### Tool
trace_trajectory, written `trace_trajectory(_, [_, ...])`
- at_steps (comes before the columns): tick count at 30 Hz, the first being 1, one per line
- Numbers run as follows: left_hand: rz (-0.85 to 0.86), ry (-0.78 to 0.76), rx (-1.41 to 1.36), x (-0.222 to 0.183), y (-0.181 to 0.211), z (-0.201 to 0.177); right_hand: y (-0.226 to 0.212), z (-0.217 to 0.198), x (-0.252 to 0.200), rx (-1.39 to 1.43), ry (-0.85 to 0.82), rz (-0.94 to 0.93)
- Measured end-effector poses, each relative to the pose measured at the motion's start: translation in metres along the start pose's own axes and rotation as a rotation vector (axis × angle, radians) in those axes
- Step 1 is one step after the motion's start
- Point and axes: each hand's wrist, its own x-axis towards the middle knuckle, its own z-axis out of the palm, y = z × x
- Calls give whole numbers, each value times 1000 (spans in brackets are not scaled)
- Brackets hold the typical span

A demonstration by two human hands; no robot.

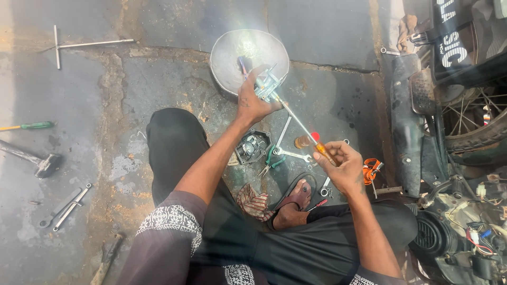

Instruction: The person washes carburetor components in a bowl, wipes them with a cloth, and reassembles the carburetor assembly by hand and using a screwdriver.

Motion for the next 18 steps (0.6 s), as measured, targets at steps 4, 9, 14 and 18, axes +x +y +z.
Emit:
trace_trajectory(4, [21,2,3,0,-1,1,3,-8,6,373,-102,474])
trace_trajectory(9, [-38,21,-7,1,0,1,0,6,3,-1,3,-132])
trace_trajectory(14, [58,21,23,2,-5,-1,7,1,6,-19,-29,191])
trace_trajectory(18, [-30,-5,-16,1,-5,1,-6,0,5,-3,-51,287])
